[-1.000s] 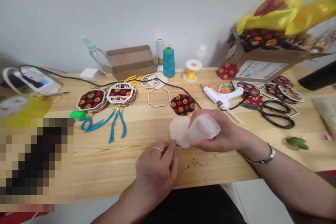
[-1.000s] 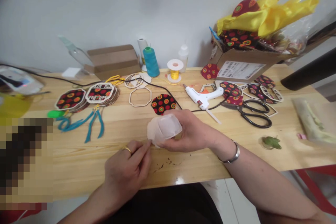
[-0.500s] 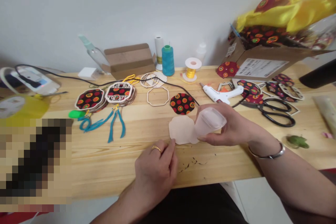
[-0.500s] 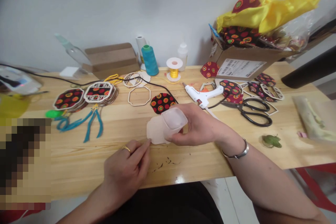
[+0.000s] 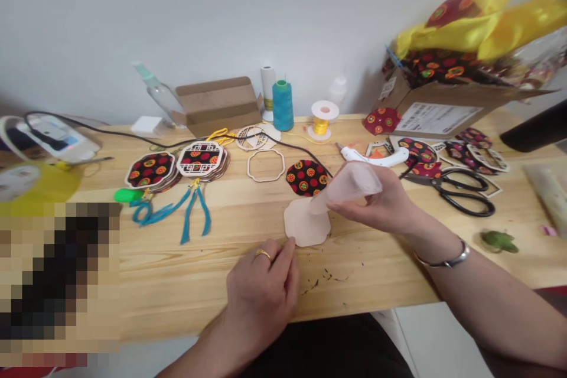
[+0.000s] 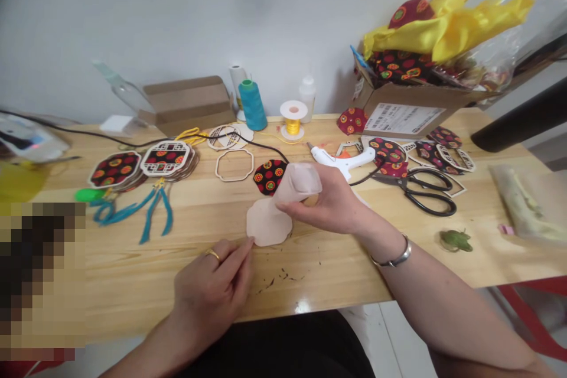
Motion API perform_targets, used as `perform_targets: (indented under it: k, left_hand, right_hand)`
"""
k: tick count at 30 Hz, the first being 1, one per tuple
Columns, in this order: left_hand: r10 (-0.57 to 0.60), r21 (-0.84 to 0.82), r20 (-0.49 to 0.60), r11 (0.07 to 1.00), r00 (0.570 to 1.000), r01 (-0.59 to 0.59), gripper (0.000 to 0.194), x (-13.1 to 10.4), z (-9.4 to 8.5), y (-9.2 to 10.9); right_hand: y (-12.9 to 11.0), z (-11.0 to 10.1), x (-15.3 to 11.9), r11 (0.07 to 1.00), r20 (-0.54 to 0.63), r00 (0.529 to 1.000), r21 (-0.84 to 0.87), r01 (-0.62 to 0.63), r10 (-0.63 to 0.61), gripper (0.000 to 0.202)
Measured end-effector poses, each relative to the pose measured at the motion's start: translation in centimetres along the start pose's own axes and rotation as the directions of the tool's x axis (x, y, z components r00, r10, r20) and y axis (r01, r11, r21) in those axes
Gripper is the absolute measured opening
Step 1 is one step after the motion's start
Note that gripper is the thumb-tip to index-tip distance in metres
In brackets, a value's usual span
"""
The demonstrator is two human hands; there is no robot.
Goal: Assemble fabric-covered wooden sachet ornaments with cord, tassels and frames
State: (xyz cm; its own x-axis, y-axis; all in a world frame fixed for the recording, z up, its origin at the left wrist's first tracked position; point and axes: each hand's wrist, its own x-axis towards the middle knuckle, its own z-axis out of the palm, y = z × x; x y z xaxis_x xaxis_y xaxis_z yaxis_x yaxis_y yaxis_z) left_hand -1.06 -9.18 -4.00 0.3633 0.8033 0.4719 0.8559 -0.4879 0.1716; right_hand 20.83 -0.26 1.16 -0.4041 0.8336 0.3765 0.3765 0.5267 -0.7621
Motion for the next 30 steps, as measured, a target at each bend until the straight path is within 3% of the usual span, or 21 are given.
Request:
perform_targets:
  k: [17, 23, 30]
  left_hand:
    - [0.021, 0.002, -0.015, 1.000, 1.000, -0.021, 0.024, 0.10, -0.19, 0.01]
    - [0.017, -0.012, -0.017, 1.000, 1.000, -0.017, 0.023, 0.21, -0.09, 0.00]
    - [0.019, -0.001, -0.031, 1.000, 0.999, -0.019, 0.022, 0.18, -0.20, -0.02]
  right_hand:
    - [-0.65, 0.73, -0.20, 0.998, 0.125, 0.992, 0.057, -0.001, -0.006, 0.018]
    - [-0.13, 0.56, -0.25, 1.000, 0.068, 0.998, 0.002, 0.012, -0.012, 0.017]
    - [-0.48, 0.73, -0.16, 0.998, 0.110, 0.994, 0.061, 0.002, -0.008, 0.020]
